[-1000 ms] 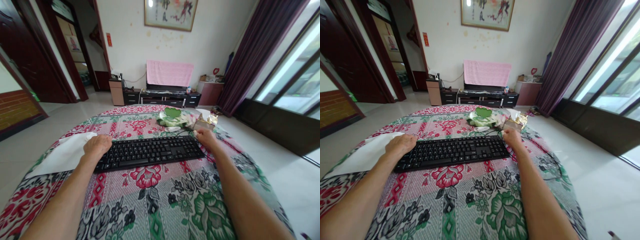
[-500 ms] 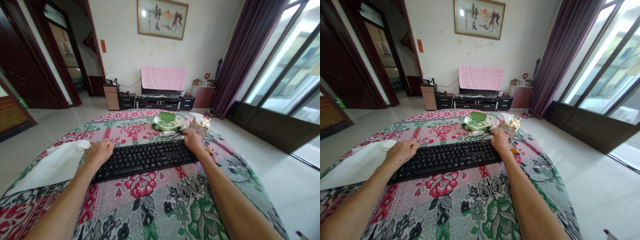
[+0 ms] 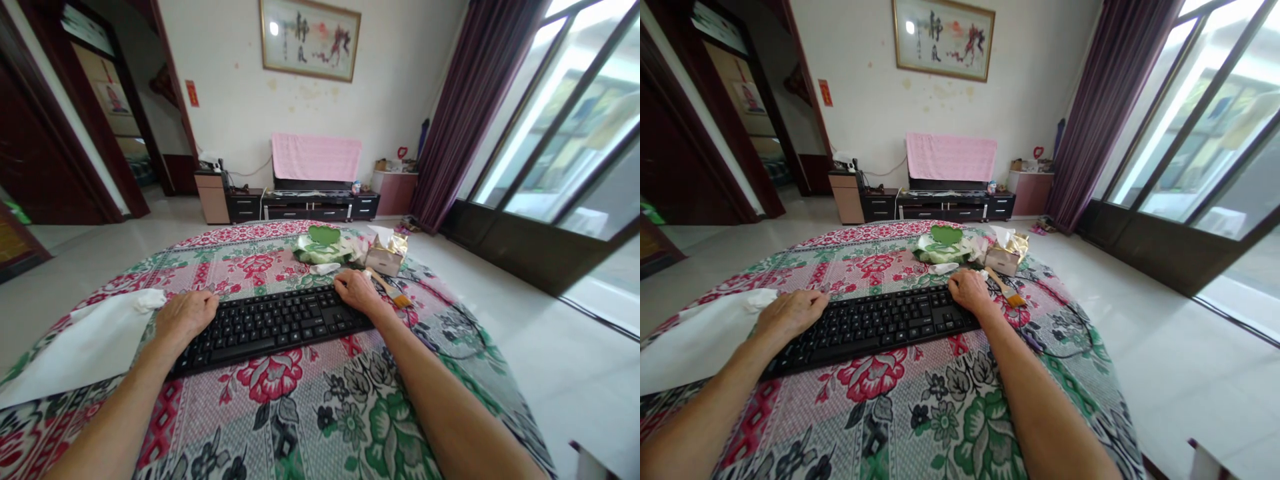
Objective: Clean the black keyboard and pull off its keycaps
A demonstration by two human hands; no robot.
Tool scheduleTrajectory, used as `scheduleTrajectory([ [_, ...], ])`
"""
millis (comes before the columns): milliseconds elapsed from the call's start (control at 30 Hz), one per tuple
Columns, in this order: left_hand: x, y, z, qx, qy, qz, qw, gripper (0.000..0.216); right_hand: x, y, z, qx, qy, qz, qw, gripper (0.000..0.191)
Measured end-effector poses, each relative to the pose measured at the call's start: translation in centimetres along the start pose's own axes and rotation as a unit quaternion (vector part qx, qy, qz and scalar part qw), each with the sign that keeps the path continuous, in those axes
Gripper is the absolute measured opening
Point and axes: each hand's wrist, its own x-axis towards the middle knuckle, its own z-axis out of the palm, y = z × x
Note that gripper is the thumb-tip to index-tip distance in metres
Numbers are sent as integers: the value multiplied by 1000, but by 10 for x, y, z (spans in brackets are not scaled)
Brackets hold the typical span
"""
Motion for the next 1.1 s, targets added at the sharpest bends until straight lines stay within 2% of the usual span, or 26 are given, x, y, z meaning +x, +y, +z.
scheduleTrajectory([
  [167,0,0,1,1,3,1,1000,43,-1,2,4,20,-8,15,1000,35],
  [267,-1,1,-2,-3,-8,-8,1000,42,0,13,-1,54,-9,21,998,36],
  [300,-1,2,-3,-7,-13,-8,1000,42,0,21,-5,67,-11,36,997,36],
  [400,-2,3,-6,-17,-23,-6,1000,40,-2,50,-24,82,9,147,986,29],
  [500,-2,4,-7,-17,-25,-5,1000,38,-10,76,-39,46,-66,237,968,25],
  [633,0,4,-6,-4,-30,-9,999,39,-19,87,-40,77,-176,294,936,17],
  [700,1,3,-6,4,-41,-10,999,41,-19,88,-35,94,-181,305,930,16],
  [833,2,3,-6,13,-56,-2,998,44,-17,94,-29,75,-161,293,939,14],
  [1100,2,3,-4,8,-51,-12,999,43,-21,102,-18,29,-142,301,943,13],
])
